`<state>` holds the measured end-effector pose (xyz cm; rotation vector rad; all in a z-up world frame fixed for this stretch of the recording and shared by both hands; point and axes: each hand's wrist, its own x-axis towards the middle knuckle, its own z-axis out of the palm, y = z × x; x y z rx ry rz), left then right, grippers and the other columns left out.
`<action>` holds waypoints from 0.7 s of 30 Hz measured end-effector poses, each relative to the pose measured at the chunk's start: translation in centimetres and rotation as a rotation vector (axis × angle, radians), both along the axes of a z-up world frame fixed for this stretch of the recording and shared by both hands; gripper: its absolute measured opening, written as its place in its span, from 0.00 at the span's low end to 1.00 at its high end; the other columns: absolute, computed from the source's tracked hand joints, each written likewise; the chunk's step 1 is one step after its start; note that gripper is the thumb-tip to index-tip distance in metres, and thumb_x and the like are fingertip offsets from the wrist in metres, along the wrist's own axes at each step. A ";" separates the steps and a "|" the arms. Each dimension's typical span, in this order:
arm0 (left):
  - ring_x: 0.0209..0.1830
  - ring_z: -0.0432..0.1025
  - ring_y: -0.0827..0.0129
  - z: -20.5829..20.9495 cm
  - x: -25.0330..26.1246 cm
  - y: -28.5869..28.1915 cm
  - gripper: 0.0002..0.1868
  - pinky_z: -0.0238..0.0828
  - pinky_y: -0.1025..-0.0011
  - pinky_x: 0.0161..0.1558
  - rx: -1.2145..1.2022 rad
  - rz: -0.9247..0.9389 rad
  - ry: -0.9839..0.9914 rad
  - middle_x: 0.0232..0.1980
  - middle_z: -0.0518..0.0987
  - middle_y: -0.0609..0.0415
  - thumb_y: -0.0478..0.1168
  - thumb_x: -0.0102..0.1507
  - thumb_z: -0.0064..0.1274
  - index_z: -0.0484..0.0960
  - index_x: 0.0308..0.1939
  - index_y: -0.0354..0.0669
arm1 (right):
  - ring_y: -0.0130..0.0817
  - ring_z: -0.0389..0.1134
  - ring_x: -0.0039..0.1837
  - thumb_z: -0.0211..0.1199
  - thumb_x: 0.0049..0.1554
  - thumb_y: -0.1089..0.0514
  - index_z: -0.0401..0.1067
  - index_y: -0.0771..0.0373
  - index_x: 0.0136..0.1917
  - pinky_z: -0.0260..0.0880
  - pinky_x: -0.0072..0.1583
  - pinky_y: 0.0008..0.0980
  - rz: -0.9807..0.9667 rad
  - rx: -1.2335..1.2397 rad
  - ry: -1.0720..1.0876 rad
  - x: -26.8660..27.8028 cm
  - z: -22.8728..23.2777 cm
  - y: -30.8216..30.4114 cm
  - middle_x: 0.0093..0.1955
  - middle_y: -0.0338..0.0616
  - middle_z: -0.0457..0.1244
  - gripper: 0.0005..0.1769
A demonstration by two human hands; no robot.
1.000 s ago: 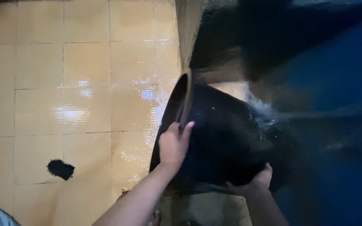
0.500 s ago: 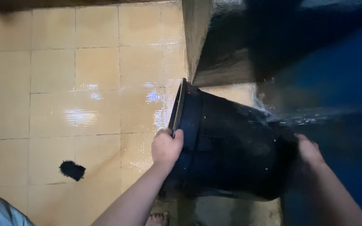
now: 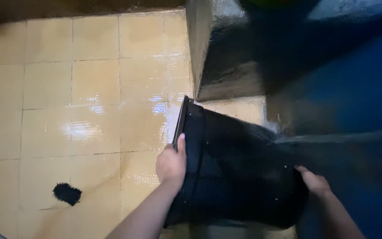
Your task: Scrubbing a large black plastic bucket with a brush and rinsing it under a water pipe.
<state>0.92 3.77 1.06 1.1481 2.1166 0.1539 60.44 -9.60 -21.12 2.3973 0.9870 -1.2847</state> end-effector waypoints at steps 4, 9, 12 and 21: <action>0.46 0.77 0.38 0.4 -0.9 -1.8 0.38 0.72 0.47 0.51 0.046 0.049 -0.039 0.40 0.83 0.34 0.70 0.66 0.36 0.85 0.38 0.39 | 0.44 0.66 0.53 0.43 0.68 0.36 0.68 0.56 0.74 0.67 0.56 0.46 -0.863 -0.079 0.099 -12.1 14.5 3.2 0.54 0.53 0.66 0.33; 0.36 0.76 0.37 0.0 -2.8 -4.2 0.34 0.72 0.47 0.43 0.288 0.134 -0.009 0.30 0.80 0.33 0.65 0.67 0.44 0.85 0.30 0.37 | 0.39 0.60 0.41 0.51 0.66 0.27 0.66 0.64 0.71 0.60 0.40 0.35 -0.813 0.004 0.168 -11.3 15.1 3.1 0.44 0.47 0.59 0.41; 0.29 0.75 0.39 0.3 -3.0 -5.1 0.34 0.70 0.49 0.39 0.302 0.272 -0.161 0.26 0.78 0.33 0.63 0.68 0.43 0.80 0.28 0.33 | 0.36 0.61 0.46 0.50 0.65 0.30 0.64 0.58 0.73 0.62 0.46 0.34 -0.782 0.159 -0.015 -18.9 24.0 7.1 0.50 0.49 0.63 0.36; 0.38 0.75 0.38 -6.9 -3.6 -10.2 0.32 0.69 0.48 0.43 0.238 0.028 -0.223 0.32 0.79 0.34 0.64 0.66 0.41 0.84 0.34 0.38 | 0.46 0.61 0.67 0.44 0.68 0.42 0.55 0.46 0.79 0.64 0.67 0.47 -0.777 0.297 0.054 -22.1 27.7 10.6 0.74 0.49 0.55 0.28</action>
